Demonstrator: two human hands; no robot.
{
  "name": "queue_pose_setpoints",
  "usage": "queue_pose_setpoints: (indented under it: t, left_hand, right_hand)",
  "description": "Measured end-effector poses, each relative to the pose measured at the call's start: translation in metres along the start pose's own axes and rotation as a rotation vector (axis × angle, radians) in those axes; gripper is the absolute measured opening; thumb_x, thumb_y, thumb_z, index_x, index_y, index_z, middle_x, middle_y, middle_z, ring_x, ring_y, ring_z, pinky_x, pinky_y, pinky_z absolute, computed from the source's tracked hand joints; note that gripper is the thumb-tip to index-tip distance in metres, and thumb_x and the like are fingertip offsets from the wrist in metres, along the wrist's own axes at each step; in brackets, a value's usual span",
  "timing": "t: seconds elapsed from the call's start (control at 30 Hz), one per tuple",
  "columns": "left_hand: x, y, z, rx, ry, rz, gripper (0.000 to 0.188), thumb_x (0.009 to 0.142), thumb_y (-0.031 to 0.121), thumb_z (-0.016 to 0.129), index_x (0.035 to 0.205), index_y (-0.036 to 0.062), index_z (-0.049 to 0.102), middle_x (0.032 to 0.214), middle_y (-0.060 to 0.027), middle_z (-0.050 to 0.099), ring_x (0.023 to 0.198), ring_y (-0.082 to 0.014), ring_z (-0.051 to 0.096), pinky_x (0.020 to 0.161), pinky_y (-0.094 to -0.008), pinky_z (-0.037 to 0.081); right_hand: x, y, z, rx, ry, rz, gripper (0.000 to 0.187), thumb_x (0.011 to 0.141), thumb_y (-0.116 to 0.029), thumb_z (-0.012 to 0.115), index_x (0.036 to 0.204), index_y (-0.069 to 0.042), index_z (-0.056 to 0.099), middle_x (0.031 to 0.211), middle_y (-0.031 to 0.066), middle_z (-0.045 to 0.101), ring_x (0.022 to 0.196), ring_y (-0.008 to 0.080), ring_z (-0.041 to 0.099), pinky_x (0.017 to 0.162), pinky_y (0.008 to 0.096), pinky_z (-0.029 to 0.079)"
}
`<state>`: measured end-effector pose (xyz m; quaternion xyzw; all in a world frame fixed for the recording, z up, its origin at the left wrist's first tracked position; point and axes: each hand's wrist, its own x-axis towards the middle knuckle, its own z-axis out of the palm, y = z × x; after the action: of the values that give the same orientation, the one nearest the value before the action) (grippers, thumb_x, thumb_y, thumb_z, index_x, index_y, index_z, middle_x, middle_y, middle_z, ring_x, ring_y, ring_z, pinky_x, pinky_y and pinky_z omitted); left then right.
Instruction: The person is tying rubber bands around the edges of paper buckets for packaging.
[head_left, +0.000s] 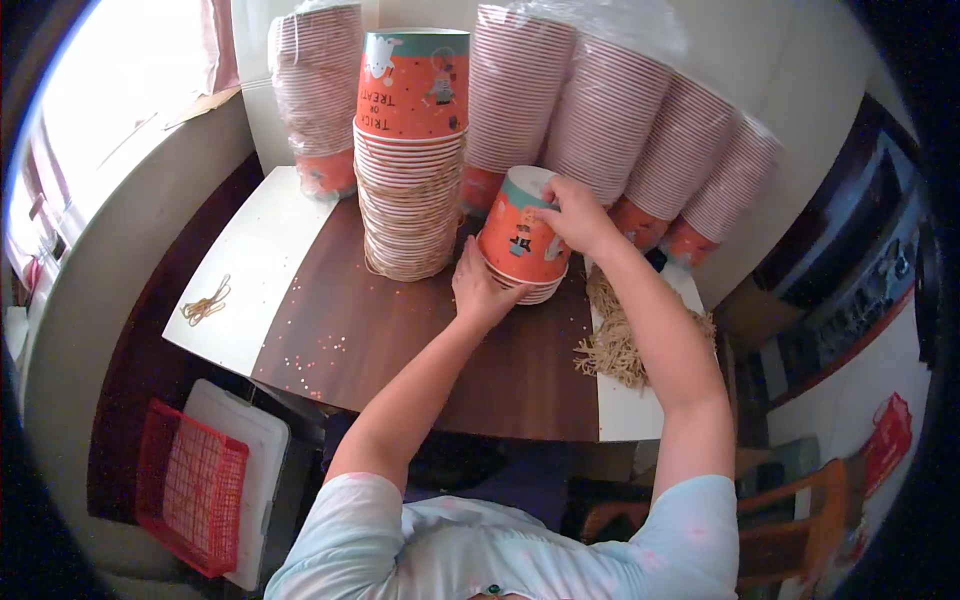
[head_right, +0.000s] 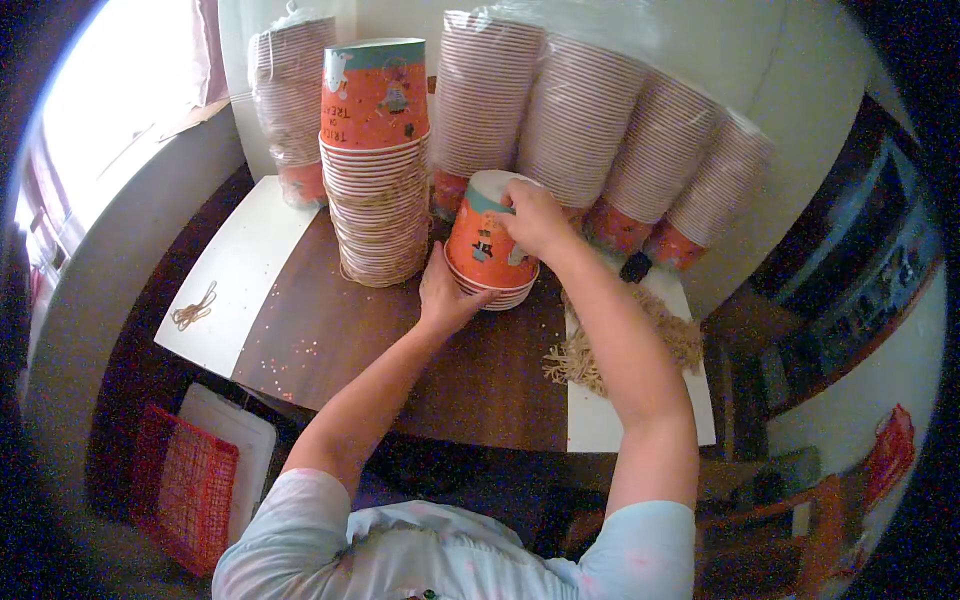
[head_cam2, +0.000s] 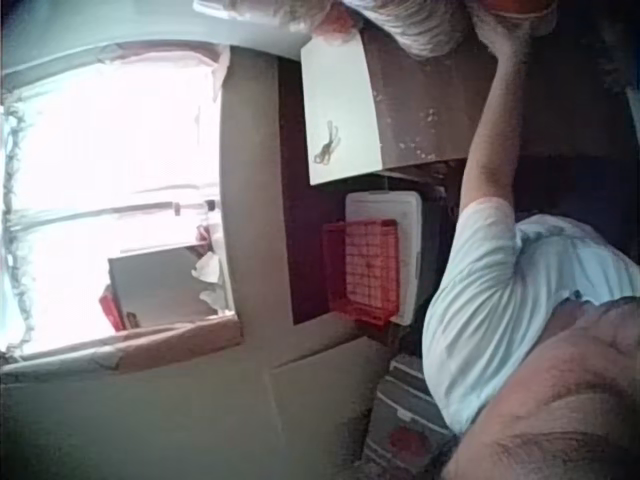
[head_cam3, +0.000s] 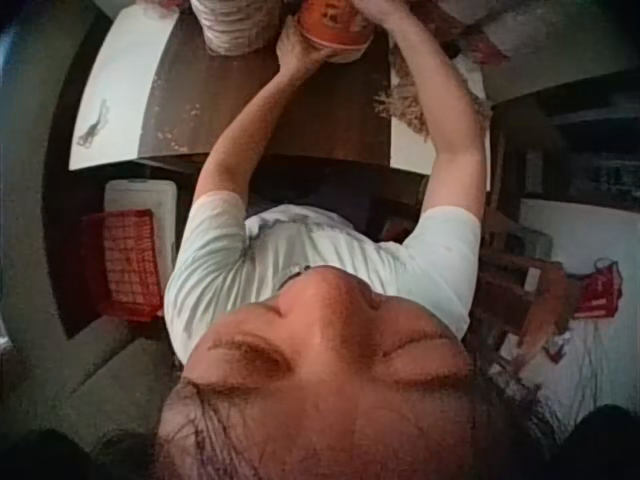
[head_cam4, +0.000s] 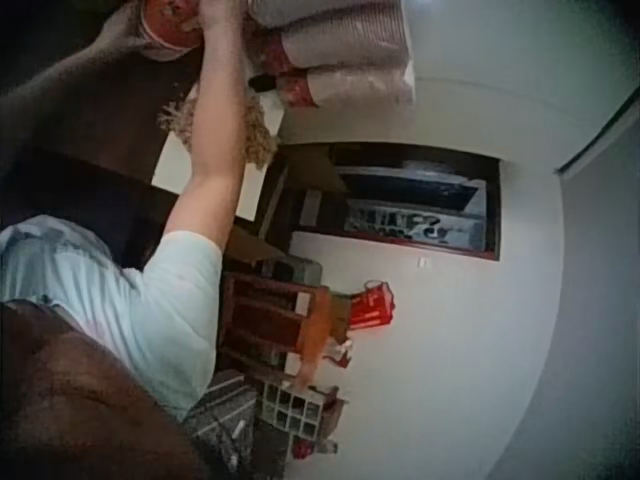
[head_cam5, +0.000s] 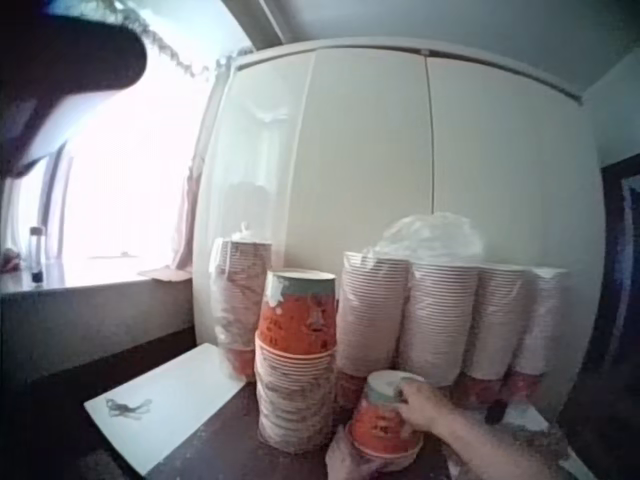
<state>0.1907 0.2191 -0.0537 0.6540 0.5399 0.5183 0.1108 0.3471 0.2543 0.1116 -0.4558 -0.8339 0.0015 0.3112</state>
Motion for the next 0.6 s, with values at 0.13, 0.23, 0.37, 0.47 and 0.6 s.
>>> queue_pose_setpoints:
  t: [0.13,0.23,0.37,0.47,0.6]
  left_hand:
    - [0.001,0.000,0.007,-0.100,-0.008,0.012,0.117,0.058,0.036,0.088,0.145,-0.0037,0.022,0.134,-0.0244,0.048,0.124,-0.0410,0.047,0.104,-0.0477,0.038]
    - [0.002,-0.005,0.013,-0.073,-0.032,-0.016,0.112,0.060,0.033,0.086,0.145,-0.0022,0.022,0.132,-0.0238,0.049,0.122,-0.0412,0.048,0.103,-0.0482,0.039]
    - [0.011,-0.014,0.024,-0.158,-0.052,-0.012,0.104,0.062,0.030,0.085,0.143,-0.0016,0.029,0.130,-0.0239,0.051,0.119,-0.0414,0.051,0.102,-0.0499,0.039]
    - [0.020,-0.012,0.012,0.027,0.081,0.009,0.082,0.076,0.028,0.080,0.140,-0.0011,0.038,0.130,-0.0183,0.054,0.114,-0.0315,0.057,0.096,-0.0428,0.046]
    - [0.008,0.016,-0.052,-0.814,-0.038,-0.169,0.046,0.092,0.025,0.064,0.127,-0.0038,0.053,0.115,-0.0097,0.061,0.104,-0.0175,0.058,0.092,-0.0324,0.046]
  right_hand:
    - [0.003,-0.011,0.000,-0.036,0.051,0.017,0.029,0.076,-0.014,0.076,0.090,0.002,0.056,0.083,0.0195,0.062,0.076,0.0352,0.060,0.068,0.0426,0.047]
    - [0.011,-0.025,-0.021,-0.081,0.101,0.023,0.026,0.077,-0.012,0.074,0.092,0.002,0.057,0.085,0.0215,0.062,0.077,0.0357,0.061,0.069,0.0414,0.048]
    - [0.005,-0.045,-0.083,-0.077,0.462,-0.144,0.020,0.084,-0.012,0.070,0.095,-0.001,0.057,0.089,0.0159,0.065,0.080,0.0283,0.064,0.071,0.0385,0.050]
    - [-0.036,-0.043,-0.120,0.227,0.685,-0.056,0.026,0.083,-0.021,0.075,0.093,-0.003,0.060,0.086,0.0071,0.065,0.076,0.0214,0.062,0.071,0.0378,0.051]
    - [-0.114,-0.025,-0.074,1.140,0.677,0.510,0.027,0.087,-0.026,0.072,0.102,-0.007,0.060,0.096,0.0015,0.064,0.082,0.0148,0.060,0.075,0.0329,0.052]
